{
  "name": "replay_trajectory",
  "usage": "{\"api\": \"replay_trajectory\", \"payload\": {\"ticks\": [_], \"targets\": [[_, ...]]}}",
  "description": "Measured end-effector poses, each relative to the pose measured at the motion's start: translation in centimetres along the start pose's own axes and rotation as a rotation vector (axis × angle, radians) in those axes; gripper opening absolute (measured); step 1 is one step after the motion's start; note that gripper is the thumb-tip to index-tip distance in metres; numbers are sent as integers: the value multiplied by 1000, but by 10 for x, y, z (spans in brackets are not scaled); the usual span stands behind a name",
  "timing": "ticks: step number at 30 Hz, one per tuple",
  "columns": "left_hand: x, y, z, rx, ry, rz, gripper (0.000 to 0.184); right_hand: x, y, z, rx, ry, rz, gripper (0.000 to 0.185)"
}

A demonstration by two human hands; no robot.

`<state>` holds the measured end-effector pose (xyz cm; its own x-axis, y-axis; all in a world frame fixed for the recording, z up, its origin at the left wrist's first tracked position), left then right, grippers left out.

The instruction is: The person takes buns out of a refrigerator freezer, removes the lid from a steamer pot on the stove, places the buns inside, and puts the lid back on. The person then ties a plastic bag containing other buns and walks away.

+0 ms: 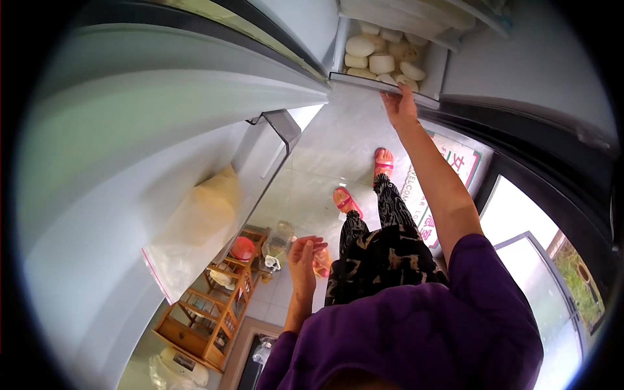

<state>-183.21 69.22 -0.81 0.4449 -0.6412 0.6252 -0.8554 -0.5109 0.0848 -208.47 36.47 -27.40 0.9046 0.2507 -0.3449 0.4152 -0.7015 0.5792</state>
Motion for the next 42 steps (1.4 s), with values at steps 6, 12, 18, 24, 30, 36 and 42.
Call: {"api": "replay_trajectory", "payload": {"ticks": [6, 12, 18, 24, 30, 36, 42], "targets": [[-2, 8, 9, -12, -23, -40, 15, -3, 4, -8, 25, -7, -61, 24], [-15, 10, 19, -72, -18, -98, 15, -15, 4, -34, -78, 350, -224, 39], [-28, 14, 31, -82, -28, -87, 17, -56, 29, -81, -346, -1, -895, 29], [-39, 22, 32, -92, -90, -101, 18, -128, 52, -10, -331, -718, -1477, 17], [-50, 25, 35, -75, -117, -112, 18, -129, 52, 115, -147, -892, -2413, 23], [-45, 35, 44, -40, -173, -97, 18, -121, 52, 152, -243, -727, -2231, 34], [-38, 57, 69, -82, -144, -12, 19, -110, 32, 194, -115, -250, -1551, 42]]}}
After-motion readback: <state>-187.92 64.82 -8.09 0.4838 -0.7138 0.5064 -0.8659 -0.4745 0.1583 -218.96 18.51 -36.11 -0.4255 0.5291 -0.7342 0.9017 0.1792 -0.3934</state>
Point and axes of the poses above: each hand's wrist, its own z-axis towards the middle knuckle, its own y-axis out of the palm, x = y × z, the point moved 4 cm from there along z, towards the middle knuckle, and after that the axes turned 5 degrees about -x, right-handed, at the moved point
